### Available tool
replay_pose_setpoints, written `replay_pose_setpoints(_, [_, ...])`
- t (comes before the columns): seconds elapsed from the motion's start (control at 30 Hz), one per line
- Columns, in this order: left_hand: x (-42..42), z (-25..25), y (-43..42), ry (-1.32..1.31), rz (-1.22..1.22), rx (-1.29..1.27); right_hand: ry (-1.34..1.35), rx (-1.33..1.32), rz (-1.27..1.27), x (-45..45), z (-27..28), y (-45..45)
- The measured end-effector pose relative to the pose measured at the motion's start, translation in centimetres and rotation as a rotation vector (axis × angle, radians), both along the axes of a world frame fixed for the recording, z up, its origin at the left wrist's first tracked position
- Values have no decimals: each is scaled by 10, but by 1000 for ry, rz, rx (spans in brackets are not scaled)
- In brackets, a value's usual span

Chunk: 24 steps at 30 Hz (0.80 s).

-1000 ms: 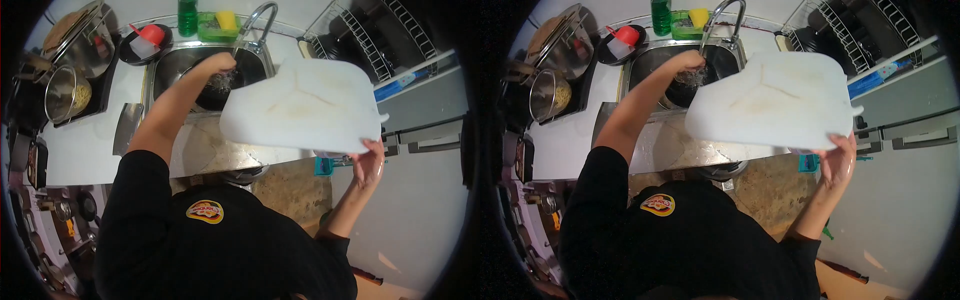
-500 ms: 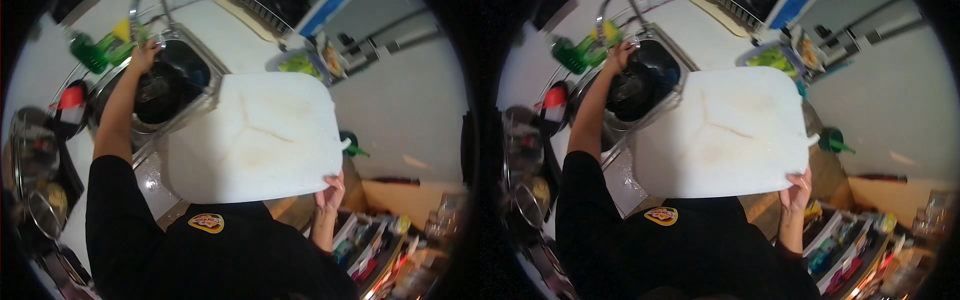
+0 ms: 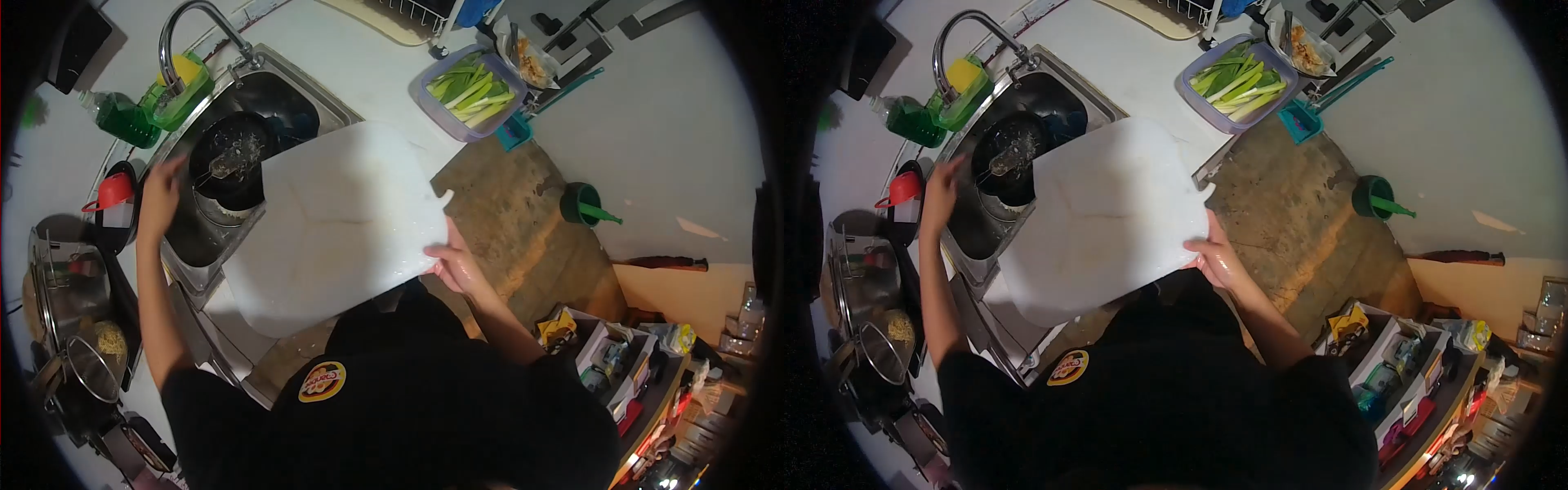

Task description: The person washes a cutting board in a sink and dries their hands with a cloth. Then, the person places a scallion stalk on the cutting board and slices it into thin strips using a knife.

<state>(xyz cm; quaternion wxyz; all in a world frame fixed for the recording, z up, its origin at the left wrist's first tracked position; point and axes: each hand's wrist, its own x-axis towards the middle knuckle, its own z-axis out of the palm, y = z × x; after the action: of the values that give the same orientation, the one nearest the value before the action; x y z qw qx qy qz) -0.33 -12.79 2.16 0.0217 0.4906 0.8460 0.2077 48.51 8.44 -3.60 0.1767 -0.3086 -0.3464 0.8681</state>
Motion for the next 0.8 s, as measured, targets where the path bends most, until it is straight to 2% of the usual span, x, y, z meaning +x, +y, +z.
replay_pose_setpoints(0.03, [26,12,-28,-49,71,-68,-89,106,34,-2,-10,2])
replay_pose_setpoints(0.07, [47,3,-62,17,103,-3,-78,98,40,-3,-7,9])
replay_pose_setpoints(0.1, [88,14,-83,-20,235,17,-279,273,232,-6,2,21])
replay_pose_setpoints(0.13, [119,24,-101,-89,503,-218,-477,448,425,-7,12,34])
replay_pose_setpoints(0.17, [144,17,-127,-19,570,-278,-589,554,538,-6,23,50])
replay_pose_setpoints(0.2, [166,-2,-157,29,629,-308,-675,881,687,-7,43,71])
replay_pose_setpoints(0.23, [186,-24,-185,77,689,-337,-567,1015,611,-2,47,94])
replay_pose_setpoints(0.27, [211,-40,-203,18,705,-281,-496,1001,503,-4,63,119])
replay_pose_setpoints(0.3, [230,-49,-209,-129,757,-222,-358,1197,346,-8,76,144])
replay_pose_setpoints(0.33, [245,-54,-210,-174,794,-230,-402,1364,258,-17,92,167])
replay_pose_setpoints(0.4, [264,-47,-189,-61,932,-404,-362,1691,338,-34,95,223])
replay_pose_setpoints(0.43, [267,-47,-184,-55,948,-409,-381,1723,532,-48,85,255])
replay_pose_setpoints(0.5, [269,-53,-179,114,1259,-467,-656,1775,801,-72,70,282])
replay_pose_setpoints(0.53, [268,-54,-185,125,1267,-466,-641,1776,795,-78,68,289])
replay_pose_setpoints(0.6, [266,-48,-195,-112,1146,-208,-752,1816,1105,-92,81,287])
replay_pose_setpoints(0.63, [267,-47,-193,-16,1173,-233,-712,1903,1126,-99,68,294])
replay_pose_setpoints(0.73, [270,-11,-179,-57,1204,-233,-595,1980,1093,-103,67,300])
replay_pose_setpoints(0.77, [271,-1,-181,-237,1252,-29,-622,1955,997,-100,79,297])
replay_pose_setpoints(0.8, [273,10,-183,-411,1290,183,-475,2030,994,-105,75,310])
